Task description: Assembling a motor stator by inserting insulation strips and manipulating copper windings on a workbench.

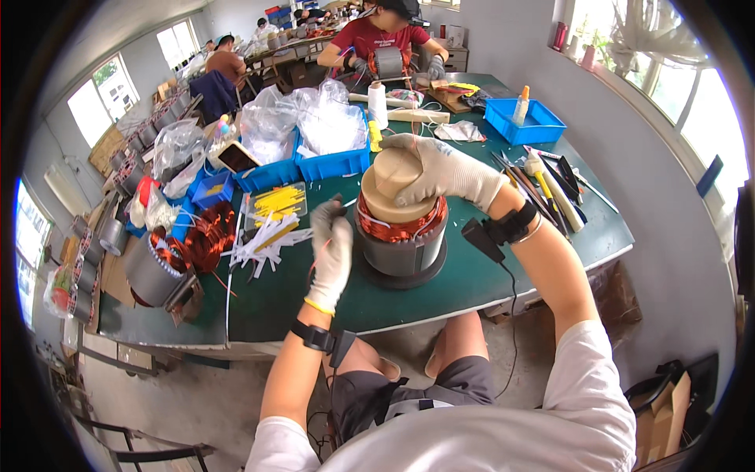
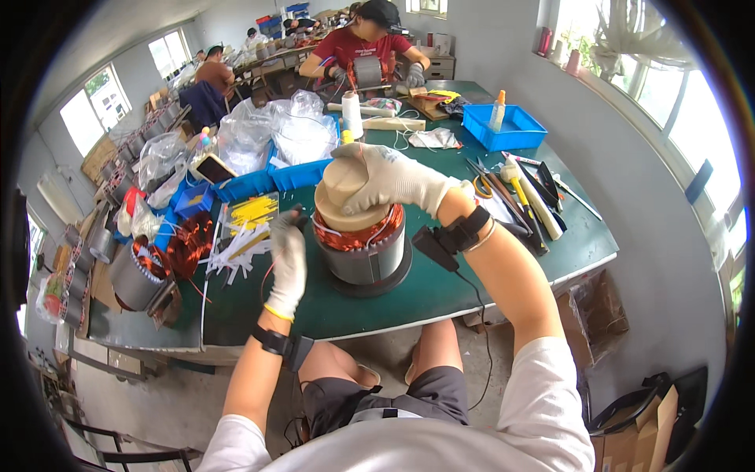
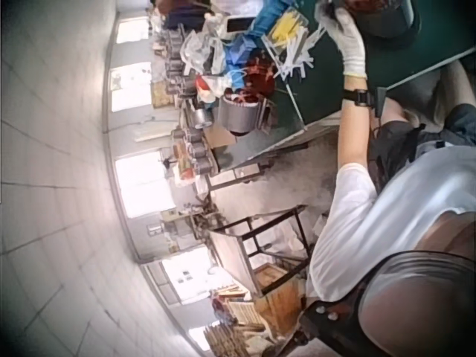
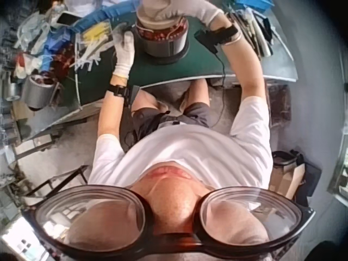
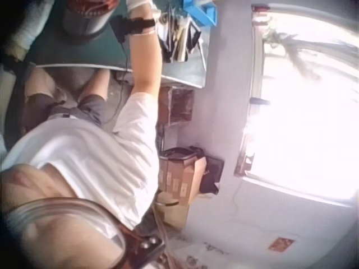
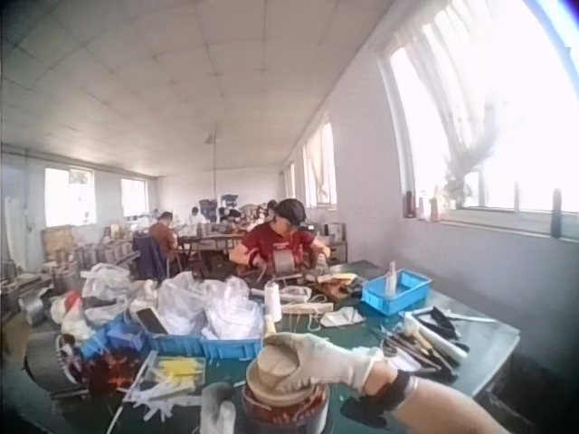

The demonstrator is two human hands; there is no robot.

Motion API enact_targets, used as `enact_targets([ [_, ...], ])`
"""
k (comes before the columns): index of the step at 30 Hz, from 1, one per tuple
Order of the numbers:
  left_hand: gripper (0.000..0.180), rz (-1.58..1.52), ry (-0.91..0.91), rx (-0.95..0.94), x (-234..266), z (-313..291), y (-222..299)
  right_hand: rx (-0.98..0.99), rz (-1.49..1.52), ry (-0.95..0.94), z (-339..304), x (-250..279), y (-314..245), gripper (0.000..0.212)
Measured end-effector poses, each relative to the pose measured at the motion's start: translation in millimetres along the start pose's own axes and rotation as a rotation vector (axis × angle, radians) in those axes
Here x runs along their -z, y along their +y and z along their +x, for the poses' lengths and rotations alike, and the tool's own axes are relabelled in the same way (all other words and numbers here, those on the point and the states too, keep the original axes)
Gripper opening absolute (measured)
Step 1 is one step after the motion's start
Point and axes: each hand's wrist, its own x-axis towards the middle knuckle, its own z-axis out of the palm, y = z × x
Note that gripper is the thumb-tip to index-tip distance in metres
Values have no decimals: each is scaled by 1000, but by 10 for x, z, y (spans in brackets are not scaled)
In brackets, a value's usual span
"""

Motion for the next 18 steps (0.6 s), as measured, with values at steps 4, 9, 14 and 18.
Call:
enact_targets([
  [4,111,191,-115,-111,-41,-407,-631,-86,91,161,-92,-144,-70,89],
  [9,125,150,-201,-77,-106,-362,-469,-113,96,261,-157,-248,-145,92],
  [14,127,176,-246,-83,-114,-240,-231,-105,181,367,-125,-340,-89,91],
  [18,125,222,-227,-158,-78,-208,-392,176,150,611,-39,-87,-404,99],
])
